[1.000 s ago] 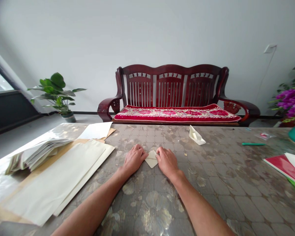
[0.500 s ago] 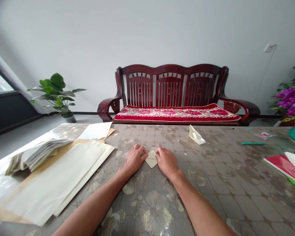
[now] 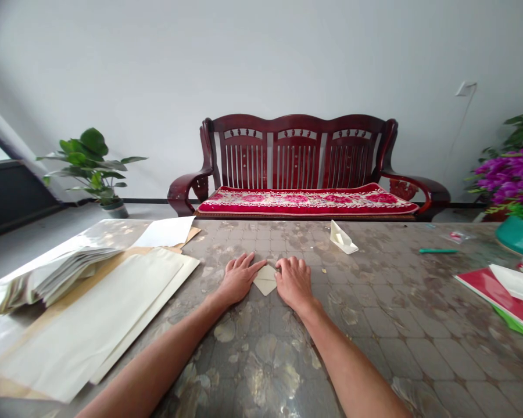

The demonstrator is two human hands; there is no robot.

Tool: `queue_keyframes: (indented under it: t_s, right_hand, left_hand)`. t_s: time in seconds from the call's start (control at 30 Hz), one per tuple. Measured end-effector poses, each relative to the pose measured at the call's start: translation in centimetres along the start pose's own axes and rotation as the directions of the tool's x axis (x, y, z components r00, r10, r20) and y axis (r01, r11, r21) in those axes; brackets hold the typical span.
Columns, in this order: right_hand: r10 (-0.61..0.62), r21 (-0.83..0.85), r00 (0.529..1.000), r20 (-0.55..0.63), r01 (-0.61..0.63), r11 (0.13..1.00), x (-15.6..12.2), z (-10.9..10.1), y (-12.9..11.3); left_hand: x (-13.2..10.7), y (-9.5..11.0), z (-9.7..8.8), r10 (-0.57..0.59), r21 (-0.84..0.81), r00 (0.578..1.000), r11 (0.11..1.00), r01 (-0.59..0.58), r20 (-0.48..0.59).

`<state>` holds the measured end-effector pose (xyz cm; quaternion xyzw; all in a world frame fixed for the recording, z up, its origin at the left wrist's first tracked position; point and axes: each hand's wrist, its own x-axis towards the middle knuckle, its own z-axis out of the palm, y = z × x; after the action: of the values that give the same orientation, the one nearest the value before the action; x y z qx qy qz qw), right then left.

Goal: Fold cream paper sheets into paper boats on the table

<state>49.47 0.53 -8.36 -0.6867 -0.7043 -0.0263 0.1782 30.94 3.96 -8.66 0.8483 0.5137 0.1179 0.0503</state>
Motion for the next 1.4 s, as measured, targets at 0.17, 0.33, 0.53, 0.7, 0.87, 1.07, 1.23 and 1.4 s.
queue_keyframes:
  t_s: [0.17,0.33,0.53,0.7,0.87,1.07,1.23,1.4]
  right_hand:
    - [-0.001,-0.006,1.0,-0.001,0.001,1.0,0.0,0.1,0.0]
    - [0.023,-0.002,1.0,-0.011,-0.023,1.0,0.2,0.2,0.1]
    - [-0.008,-0.037,1.0,0.002,0.008,0.999,0.3,0.0,1.1]
    - [-0.061,-0.02,0.998,0.02,0.062,0.998,0.5,0.3,2.0]
    - [-0.084,0.021,0.995,0.045,0.083,0.996,0.8,0.6,2.6]
    - [-0.063,0.119,0.997,0.038,0.058,0.991,0.9,0.3,2.7]
    - [-0.023,0.207,0.999,0.027,0.017,0.978,1.1,0.4,3.0]
    - [0.02,0.405,0.999,-0.026,-0.007,0.914,1.3,0.8,3.6]
  left_hand:
    - [-0.5,-0.2,-0.2,0.097,-0.084,0.995,0.992,-0.098,-0.01]
    - [-1.0,0.0,-1.1,0.354,-0.248,0.935,0.909,-0.336,0.031]
    - [-2.6,0.6,-1.9,0.392,-0.145,0.918,0.914,-0.379,0.069]
    - [-3.9,1.1,-2.1,0.374,-0.1,0.927,0.923,-0.371,0.015]
    - [-1.7,1.1,-3.3,0.268,-0.145,0.958,0.956,-0.253,0.098]
    - [2.9,1.0,-4.1,0.381,-0.209,0.913,0.914,-0.347,0.149]
    - [4.7,1.1,-3.6,0.386,-0.241,0.893,0.912,-0.332,0.231]
    - [5.2,0.8,-2.9,0.216,-0.317,0.92,0.942,-0.109,0.326]
